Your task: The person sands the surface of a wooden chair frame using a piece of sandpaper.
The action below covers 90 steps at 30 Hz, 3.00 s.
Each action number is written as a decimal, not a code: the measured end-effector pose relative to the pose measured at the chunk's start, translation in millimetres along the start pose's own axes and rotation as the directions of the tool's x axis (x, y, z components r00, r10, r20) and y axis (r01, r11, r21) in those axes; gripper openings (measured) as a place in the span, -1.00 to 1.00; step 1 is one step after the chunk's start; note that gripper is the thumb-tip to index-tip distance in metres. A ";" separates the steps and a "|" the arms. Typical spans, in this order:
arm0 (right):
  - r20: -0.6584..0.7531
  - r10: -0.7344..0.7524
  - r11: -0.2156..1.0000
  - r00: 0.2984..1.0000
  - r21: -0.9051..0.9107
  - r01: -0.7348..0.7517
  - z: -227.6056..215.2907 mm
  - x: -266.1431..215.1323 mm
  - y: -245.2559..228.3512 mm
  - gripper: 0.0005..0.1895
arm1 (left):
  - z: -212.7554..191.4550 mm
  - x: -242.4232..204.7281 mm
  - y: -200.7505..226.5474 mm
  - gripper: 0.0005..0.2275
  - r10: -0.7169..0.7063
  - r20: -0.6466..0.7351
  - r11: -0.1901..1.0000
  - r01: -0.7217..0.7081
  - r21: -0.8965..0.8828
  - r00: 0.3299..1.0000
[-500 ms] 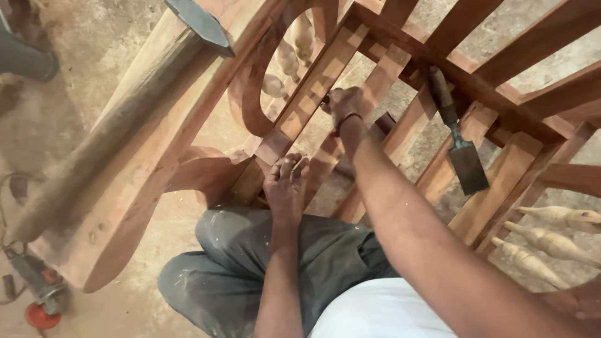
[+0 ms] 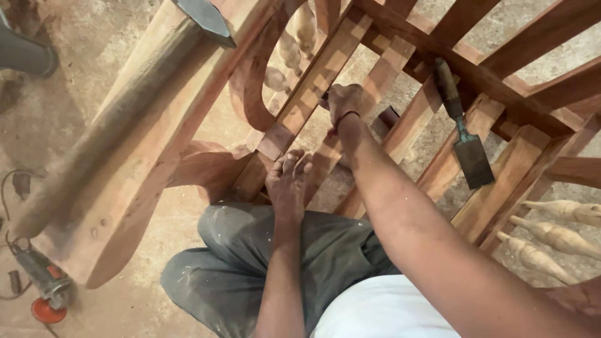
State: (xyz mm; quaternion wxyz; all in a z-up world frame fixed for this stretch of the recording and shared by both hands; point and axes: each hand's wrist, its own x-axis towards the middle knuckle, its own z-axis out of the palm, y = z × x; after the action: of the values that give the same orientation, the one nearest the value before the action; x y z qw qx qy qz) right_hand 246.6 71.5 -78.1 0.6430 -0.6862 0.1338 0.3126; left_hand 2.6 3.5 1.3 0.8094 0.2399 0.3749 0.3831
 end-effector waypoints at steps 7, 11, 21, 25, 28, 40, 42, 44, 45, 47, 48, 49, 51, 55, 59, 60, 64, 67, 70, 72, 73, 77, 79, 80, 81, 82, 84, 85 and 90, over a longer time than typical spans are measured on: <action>0.064 0.037 0.991 0.997 0.126 -0.045 1.8 27.7 17.9 -0.95 | 2.5 -3.2 3.5 -0.78 -0.028 -0.042 0.999 0.030 0.034 0.999; 0.063 0.202 0.958 0.977 0.194 -0.210 -7.3 10.2 -0.7 -0.91 | 3.2 -2.1 3.3 -0.77 -0.033 -0.044 0.997 0.036 0.067 0.998; 0.099 0.236 0.960 0.967 0.132 -0.248 -17.4 17.8 -7.3 -0.80 | -2.1 3.0 -2.8 -0.77 -0.010 -0.042 1.000 0.011 0.029 0.999; 0.273 0.196 0.946 0.942 0.201 -0.255 -20.6 60.9 26.6 -0.75 | -7.9 6.9 -6.3 -0.80 -0.021 -0.029 0.999 0.020 -0.043 0.999; 0.205 0.119 0.984 0.972 0.106 -0.143 -13.9 72.8 38.6 -0.90 | -9.6 5.8 -6.5 -0.80 -0.034 -0.027 0.997 0.032 -0.077 0.999; 0.259 0.280 0.947 0.924 0.085 -0.311 -26.7 41.1 1.7 -0.83 | -10.7 2.5 -4.7 -0.72 0.050 -0.044 0.997 -0.047 0.067 0.998; 0.276 0.288 0.944 0.917 0.078 -0.320 -24.9 34.5 -5.1 -0.89 | -11.1 3.1 -3.4 -0.71 0.036 -0.046 0.998 -0.033 0.054 0.998; 0.284 0.314 0.943 0.906 0.020 -0.333 -19.2 27.6 -12.3 -0.93 | -10.5 2.4 -2.6 -0.71 0.035 -0.045 0.998 -0.033 0.058 0.998; 0.245 0.275 0.956 0.930 0.030 -0.291 -18.2 21.6 -14.9 -0.96 | -10.4 1.8 -2.2 -0.70 0.036 -0.046 0.998 -0.033 0.060 0.998; 0.163 0.196 0.978 0.967 0.044 -0.206 -18.9 7.1 -15.1 -0.94 | -10.2 1.2 -1.8 -0.71 0.026 -0.056 0.999 -0.024 0.032 0.998; 0.173 0.197 0.978 0.965 0.040 -0.207 -18.9 3.1 -14.0 -0.92 | -10.6 1.0 -1.3 -0.71 0.020 -0.061 1.000 -0.019 0.018 0.998; 0.182 0.197 0.978 0.963 0.036 -0.207 -20.1 2.8 -12.1 -0.90 | -10.7 1.3 -1.3 -0.71 0.020 -0.065 1.000 -0.019 0.010 0.998; 0.188 0.158 0.983 0.969 0.063 -0.173 -18.6 13.0 -4.2 -0.90 | -11.0 2.4 -1.7 -0.72 0.018 -0.071 1.000 -0.019 -0.008 0.997; 0.181 0.043 0.992 0.982 0.107 -0.064 -8.4 40.6 18.0 -0.91 | -11.6 0.6 -1.0 -0.73 0.009 -0.061 0.998 -0.012 -0.057 0.998; 0.156 0.006 0.998 0.988 -0.068 0.005 -9.0 40.1 19.1 -0.88 | -9.7 -1.4 1.2 -0.73 0.025 -0.072 1.000 -0.026 -0.008 0.997; 0.159 0.029 0.999 0.987 -0.022 -0.026 -8.8 37.3 16.3 -0.89 | -9.1 -1.5 2.3 -0.72 0.027 -0.085 1.000 -0.026 0.018 0.996; 0.164 0.100 0.994 0.981 0.018 -0.104 -11.6 22.8 2.6 -0.89 | -7.2 -3.0 7.0 -0.71 0.014 -0.089 0.999 -0.010 0.043 0.996; 0.167 0.080 0.995 0.983 -0.072 -0.069 -12.1 14.9 -2.1 -0.87 | -6.6 -4.2 7.7 -0.70 -0.002 -0.096 0.999 0.005 0.032 0.995; 0.136 0.077 0.988 0.988 -0.143 -0.057 -11.0 8.9 -6.0 -0.86 | -6.5 -3.5 6.7 -0.70 0.010 -0.081 1.000 -0.009 0.011 0.997; 0.116 0.077 0.983 0.990 -0.173 -0.057 -9.5 0.2 -10.6 -0.86 | -6.6 -3.2 6.2 -0.70 0.012 -0.096 1.000 -0.009 0.030 0.995; 0.112 0.072 0.982 0.991 -0.183 -0.051 -10.1 -6.2 -13.2 -0.86 | -6.9 -3.3 5.9 -0.71 0.012 -0.086 1.000 -0.012 0.002 0.996; 0.033 0.066 0.984 0.997 -0.171 -0.059 -6.5 -29.6 -24.7 -0.87 | -7.7 -4.3 5.1 -0.71 0.006 -0.080 1.000 -0.007 -0.007 0.997; 0.035 0.067 0.990 0.997 -0.130 -0.062 -5.5 -35.4 -26.6 -0.88 | -7.8 -3.2 3.6 -0.71 0.009 -0.067 1.000 -0.011 -0.026 0.998; 0.035 0.067 0.992 0.997 -0.110 -0.063 -5.6 -36.5 -27.2 -0.89 | -7.5 -1.5 2.6 -0.72 0.017 -0.048 0.997 -0.021 -0.068 0.999; 0.036 0.067 0.991 0.997 -0.116 -0.062 -4.7 -36.9 -27.1 -0.89 | -7.9 -0.4 1.8 -0.72 0.027 -0.032 0.993 -0.030 -0.110 0.999; 0.037 0.067 0.991 0.997 -0.122 -0.062 -3.8 -36.4 -26.7 -0.89 | -8.6 0.4 1.2 -0.72 0.008 -0.047 0.996 -0.012 -0.093 0.999; 0.047 0.006 0.992 0.999 -0.123 0.000 -6.4 -35.6 -20.9 -0.87 | -10.7 1.0 0.3 -0.72 -0.029 -0.081 0.998 0.025 -0.059 0.996; 0.055 -0.057 0.991 0.997 -0.117 0.064 -9.8 -35.3 -15.8 -0.86 | -10.5 2.2 -0.6 -0.72 -0.020 -0.076 0.998 0.016 -0.059 0.997; 0.088 -0.287 0.956 0.954 -0.033 0.291 -4.6 -20.8 11.2 -0.88 | -10.3 0.8 -1.9 -0.71 0.004 -0.041 0.998 -0.006 -0.055 0.999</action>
State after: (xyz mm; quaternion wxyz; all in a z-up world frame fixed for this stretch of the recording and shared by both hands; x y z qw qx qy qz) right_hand 225.2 61.0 -74.7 0.6711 -0.6994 -0.0015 0.2461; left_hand -4.4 4.1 -6.5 0.8070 0.2103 0.3801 0.4001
